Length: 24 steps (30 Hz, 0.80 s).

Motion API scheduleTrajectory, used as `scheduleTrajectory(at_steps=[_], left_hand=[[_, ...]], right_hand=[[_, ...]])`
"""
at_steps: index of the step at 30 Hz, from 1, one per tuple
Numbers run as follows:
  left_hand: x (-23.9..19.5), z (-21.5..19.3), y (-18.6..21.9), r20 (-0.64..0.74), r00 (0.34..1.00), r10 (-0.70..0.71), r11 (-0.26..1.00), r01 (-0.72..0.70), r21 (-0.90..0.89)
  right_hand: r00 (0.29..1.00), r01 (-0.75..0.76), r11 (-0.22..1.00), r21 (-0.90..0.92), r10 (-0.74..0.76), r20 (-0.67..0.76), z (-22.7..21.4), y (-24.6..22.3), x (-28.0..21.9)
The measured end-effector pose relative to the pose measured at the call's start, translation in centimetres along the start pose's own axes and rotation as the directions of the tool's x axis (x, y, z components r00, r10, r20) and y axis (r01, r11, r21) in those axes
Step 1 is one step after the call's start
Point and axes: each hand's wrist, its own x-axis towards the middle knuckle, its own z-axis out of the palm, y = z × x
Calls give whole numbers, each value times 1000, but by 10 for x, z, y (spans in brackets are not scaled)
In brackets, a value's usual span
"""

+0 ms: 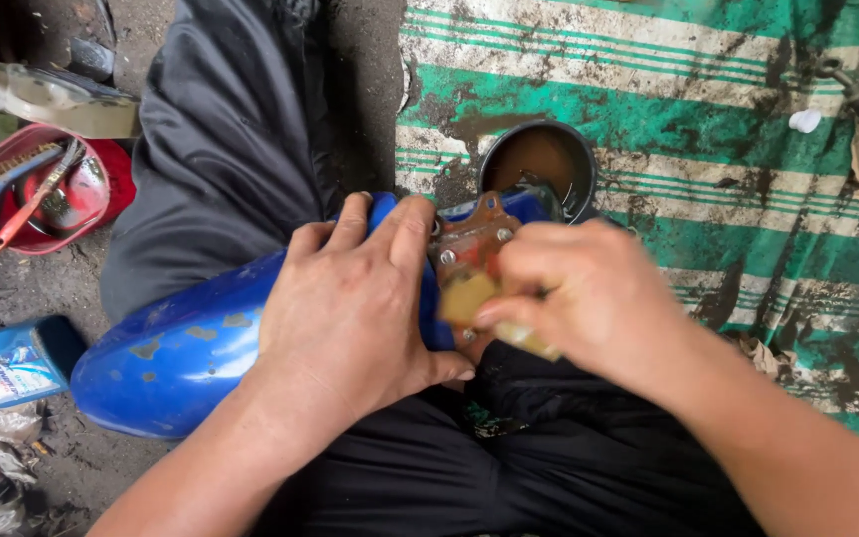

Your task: The person sits on the ground and sands a rusty metal plate attached to a blue plastic object using a sanding block. They repeatedly dip the sanding block into a small container of liquid to wet it before continuing to sand the metal surface.

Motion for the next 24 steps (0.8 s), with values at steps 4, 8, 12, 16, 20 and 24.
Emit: scheduleTrajectory(at_steps=[4,8,12,16,20,24], left_hand=[[5,-2,-5,-17,1000,-4,1000,4,-3],[5,-2,0,4,1000,-17,1000,17,-20],[4,-2,3,17,999,-49,998,49,-25],[-2,-7,3,19,1000,-8,1000,8,-17],[-10,-10,-1,40,999,-34,999,34,2],[-13,-8,-8,95,995,-42,999,42,-3]], right_hand=[[950,-292,955,-53,283,-128,-27,40,-30],[801,-469,823,321,549,-238,-12,88,-57],[910,-374,902,-215,312,-274,32,156,-30],[885,-456,885,-95,441,-149,61,190,21],[808,-589,808,-19,589,4,95,243,57],[656,-748,632,204,751,77,146,307,88]])
